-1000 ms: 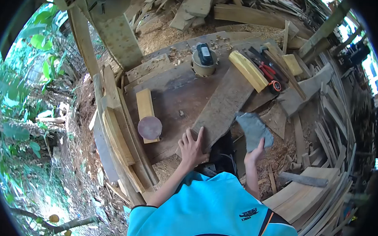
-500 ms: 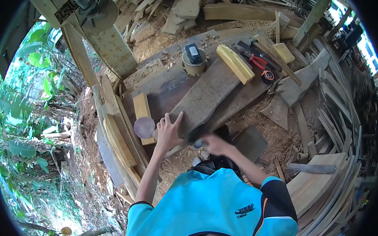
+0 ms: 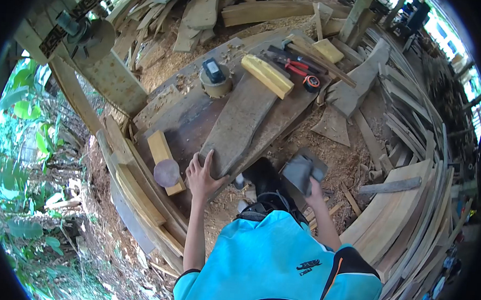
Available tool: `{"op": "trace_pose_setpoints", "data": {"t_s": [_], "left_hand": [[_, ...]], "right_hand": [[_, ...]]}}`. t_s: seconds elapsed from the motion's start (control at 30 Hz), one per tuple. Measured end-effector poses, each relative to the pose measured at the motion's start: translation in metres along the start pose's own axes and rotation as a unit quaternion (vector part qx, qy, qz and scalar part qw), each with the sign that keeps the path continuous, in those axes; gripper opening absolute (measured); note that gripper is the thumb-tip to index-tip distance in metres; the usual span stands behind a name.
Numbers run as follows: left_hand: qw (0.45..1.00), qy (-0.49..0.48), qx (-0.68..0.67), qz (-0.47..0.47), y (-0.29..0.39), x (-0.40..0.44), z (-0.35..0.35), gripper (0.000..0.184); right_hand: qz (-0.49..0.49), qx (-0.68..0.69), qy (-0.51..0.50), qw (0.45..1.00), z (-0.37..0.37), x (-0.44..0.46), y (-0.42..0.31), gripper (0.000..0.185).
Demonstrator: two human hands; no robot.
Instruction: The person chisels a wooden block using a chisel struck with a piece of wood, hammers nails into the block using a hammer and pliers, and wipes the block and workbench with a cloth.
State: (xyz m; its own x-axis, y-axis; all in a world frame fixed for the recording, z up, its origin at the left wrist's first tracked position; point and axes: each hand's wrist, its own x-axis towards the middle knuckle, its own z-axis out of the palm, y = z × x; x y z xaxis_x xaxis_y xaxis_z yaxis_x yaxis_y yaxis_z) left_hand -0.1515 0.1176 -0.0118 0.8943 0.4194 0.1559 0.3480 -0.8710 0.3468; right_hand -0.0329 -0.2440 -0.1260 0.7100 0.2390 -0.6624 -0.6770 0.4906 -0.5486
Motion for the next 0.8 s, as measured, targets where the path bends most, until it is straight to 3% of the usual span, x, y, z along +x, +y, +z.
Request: {"op": "trace_pose_setpoints", "data": {"t_s": [0.13, 0.23, 0.4, 0.57, 0.67, 0.8], "left_hand": [[1.0, -0.008, 0.005, -0.008, 0.001, -0.003, -0.001, 0.093], [1.0, -0.008, -0.001, -0.015, 0.005, -0.003, -0.002, 0.092], [1.0, -0.006, 0.008, -0.021, 0.006, -0.003, -0.003, 0.091], [0.999, -0.016, 0.039, -0.023, 0.004, -0.002, 0.003, 0.091], [0.998, -0.027, 0.039, -0.034, 0.009, -0.002, 0.002, 0.094], [0.998, -0.02, 0.049, -0.023, -0.002, -0.003, 0.019, 0.097]], "right_hand": [[-0.119, -0.115, 0.116, 0.979, -0.075, -0.009, 0.045, 0.039], [-0.06, -0.312, 0.173, 0.932, -0.104, -0.018, 0.084, 0.038], [0.016, -0.497, 0.099, 0.862, -0.109, -0.015, 0.119, 0.038], [-0.003, -0.537, -0.003, 0.844, -0.087, 0.011, 0.119, 0.038], [-0.035, -0.495, -0.042, 0.867, -0.058, 0.015, 0.118, 0.042], [-0.09, -0.494, 0.046, 0.864, -0.068, 0.008, 0.145, 0.056]]}}
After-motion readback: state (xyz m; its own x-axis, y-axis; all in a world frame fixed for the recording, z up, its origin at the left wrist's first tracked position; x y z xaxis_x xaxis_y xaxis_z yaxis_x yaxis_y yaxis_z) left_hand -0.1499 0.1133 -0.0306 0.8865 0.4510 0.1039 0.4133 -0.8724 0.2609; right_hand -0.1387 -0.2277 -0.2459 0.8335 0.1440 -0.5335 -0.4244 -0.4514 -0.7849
